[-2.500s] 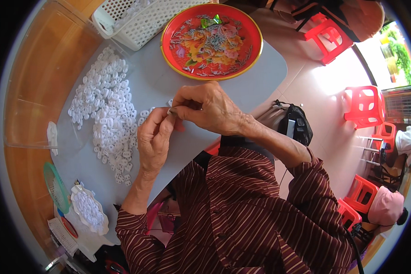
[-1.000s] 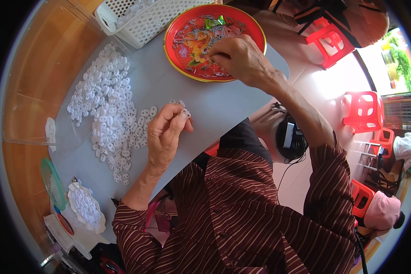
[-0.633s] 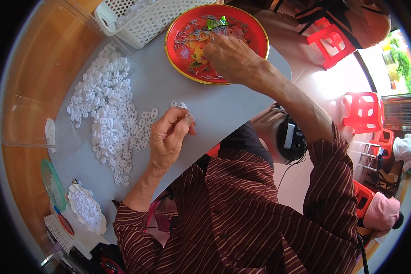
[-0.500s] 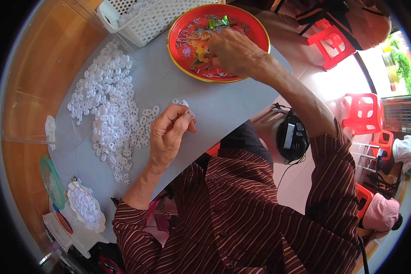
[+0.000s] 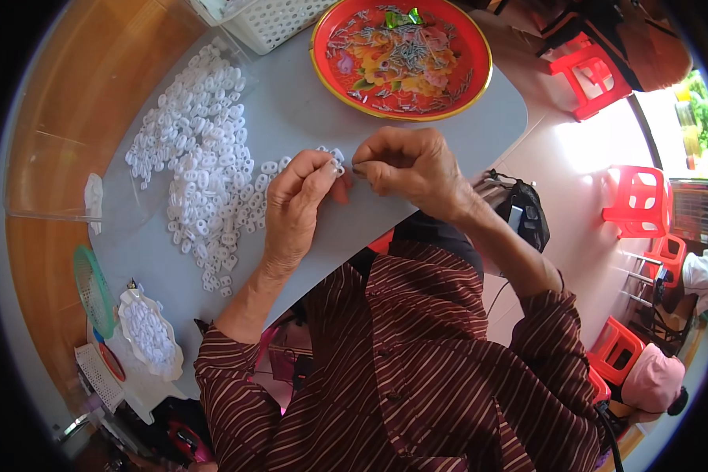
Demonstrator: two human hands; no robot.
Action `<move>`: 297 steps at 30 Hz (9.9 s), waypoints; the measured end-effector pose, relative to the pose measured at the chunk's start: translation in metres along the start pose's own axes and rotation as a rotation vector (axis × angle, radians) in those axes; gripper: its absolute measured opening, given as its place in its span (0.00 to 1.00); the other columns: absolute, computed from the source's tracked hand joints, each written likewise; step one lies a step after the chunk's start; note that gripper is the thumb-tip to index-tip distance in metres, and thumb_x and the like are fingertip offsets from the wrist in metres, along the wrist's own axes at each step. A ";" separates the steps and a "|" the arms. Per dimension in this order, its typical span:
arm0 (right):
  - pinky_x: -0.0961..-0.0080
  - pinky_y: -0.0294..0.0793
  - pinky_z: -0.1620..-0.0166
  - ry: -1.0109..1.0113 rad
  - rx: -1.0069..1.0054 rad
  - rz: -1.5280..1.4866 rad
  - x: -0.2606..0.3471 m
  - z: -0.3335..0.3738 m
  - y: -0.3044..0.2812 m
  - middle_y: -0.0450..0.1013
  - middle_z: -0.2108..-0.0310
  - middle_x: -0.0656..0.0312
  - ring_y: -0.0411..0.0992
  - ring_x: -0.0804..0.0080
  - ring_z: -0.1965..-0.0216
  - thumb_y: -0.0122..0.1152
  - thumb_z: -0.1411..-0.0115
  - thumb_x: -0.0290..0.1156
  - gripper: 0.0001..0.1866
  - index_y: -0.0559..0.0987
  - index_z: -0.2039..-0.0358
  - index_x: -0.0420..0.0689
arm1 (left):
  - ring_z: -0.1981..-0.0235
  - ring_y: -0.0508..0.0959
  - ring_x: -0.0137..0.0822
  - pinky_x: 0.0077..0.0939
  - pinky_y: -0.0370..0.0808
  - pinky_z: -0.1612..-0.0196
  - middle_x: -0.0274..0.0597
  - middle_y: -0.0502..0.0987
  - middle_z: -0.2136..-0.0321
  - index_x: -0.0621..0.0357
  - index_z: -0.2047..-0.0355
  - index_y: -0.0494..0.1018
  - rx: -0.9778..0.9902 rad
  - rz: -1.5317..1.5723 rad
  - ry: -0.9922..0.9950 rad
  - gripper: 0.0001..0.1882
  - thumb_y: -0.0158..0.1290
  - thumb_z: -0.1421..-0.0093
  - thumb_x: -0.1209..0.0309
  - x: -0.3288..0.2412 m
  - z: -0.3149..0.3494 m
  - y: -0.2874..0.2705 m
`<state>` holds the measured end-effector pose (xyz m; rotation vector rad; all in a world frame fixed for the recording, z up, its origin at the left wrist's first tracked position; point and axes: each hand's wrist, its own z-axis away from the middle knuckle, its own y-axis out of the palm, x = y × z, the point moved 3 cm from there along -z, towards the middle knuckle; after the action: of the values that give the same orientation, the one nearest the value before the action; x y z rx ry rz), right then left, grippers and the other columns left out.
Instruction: Manually assembling small white plastic components by inserting metal pins into them.
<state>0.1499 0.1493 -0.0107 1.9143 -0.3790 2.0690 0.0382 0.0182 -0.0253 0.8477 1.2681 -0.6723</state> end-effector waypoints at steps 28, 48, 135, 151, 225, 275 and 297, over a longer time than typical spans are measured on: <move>0.82 0.72 0.62 -0.135 -0.254 -0.216 -0.008 -0.001 0.027 0.75 0.70 0.62 0.72 0.81 0.67 0.58 0.42 0.22 0.10 0.73 0.59 0.34 | 0.76 0.70 0.22 0.15 0.67 0.70 0.35 0.72 0.77 0.64 0.66 0.71 -0.020 -0.076 0.156 0.08 0.47 0.37 0.71 0.003 0.003 -0.001; 0.85 0.67 0.74 -0.160 -0.187 0.245 0.000 -0.006 0.019 0.73 0.80 0.65 0.67 0.85 0.77 0.61 0.43 0.29 0.08 0.76 0.70 0.36 | 0.76 0.70 0.21 0.16 0.67 0.71 0.33 0.72 0.79 0.63 0.67 0.71 0.006 -0.136 0.187 0.10 0.48 0.37 0.67 0.004 0.003 0.000; 0.84 0.70 0.72 -0.263 -0.217 -0.028 -0.009 -0.004 0.028 0.74 0.73 0.64 0.72 0.82 0.73 0.57 0.40 0.29 0.07 0.74 0.64 0.39 | 0.72 0.79 0.36 0.26 0.74 0.69 0.46 0.75 0.74 0.61 0.58 0.67 -0.026 -0.633 0.259 0.12 0.48 0.43 0.80 -0.036 0.006 -0.024; 0.82 0.74 0.64 -0.296 -0.155 -0.149 -0.010 -0.003 0.026 0.75 0.71 0.60 0.73 0.79 0.70 0.55 0.39 0.25 0.06 0.73 0.64 0.36 | 0.70 0.77 0.41 0.29 0.74 0.66 0.49 0.75 0.71 0.65 0.58 0.67 -0.034 -0.719 0.338 0.11 0.49 0.41 0.75 -0.037 0.011 0.005; 0.85 0.72 0.66 -0.263 -0.169 -0.224 -0.015 0.000 0.024 0.72 0.69 0.63 0.70 0.81 0.70 0.59 0.42 0.23 0.14 0.71 0.56 0.37 | 0.83 0.61 0.30 0.27 0.62 0.78 0.41 0.63 0.84 0.64 0.69 0.67 -0.115 -0.721 0.211 0.14 0.42 0.34 0.64 -0.035 -0.003 0.011; 0.84 0.69 0.67 -0.214 -0.235 -0.161 -0.012 0.003 0.026 0.72 0.72 0.64 0.68 0.83 0.71 0.58 0.45 0.20 0.10 0.70 0.63 0.38 | 0.82 0.61 0.28 0.27 0.62 0.78 0.39 0.61 0.85 0.64 0.70 0.66 -0.072 -0.593 0.227 0.12 0.40 0.34 0.68 -0.026 -0.008 0.002; 0.84 0.70 0.65 -0.221 -0.245 -0.215 -0.013 0.003 0.024 0.72 0.72 0.63 0.69 0.82 0.70 0.57 0.45 0.19 0.10 0.70 0.62 0.37 | 0.84 0.60 0.30 0.27 0.61 0.78 0.38 0.61 0.86 0.63 0.70 0.65 0.010 -0.607 0.274 0.12 0.42 0.34 0.66 -0.023 -0.009 0.005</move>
<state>0.1442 0.1251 -0.0233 1.9428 -0.4324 1.6030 0.0336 0.0276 -0.0024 0.5674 1.7976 -1.0659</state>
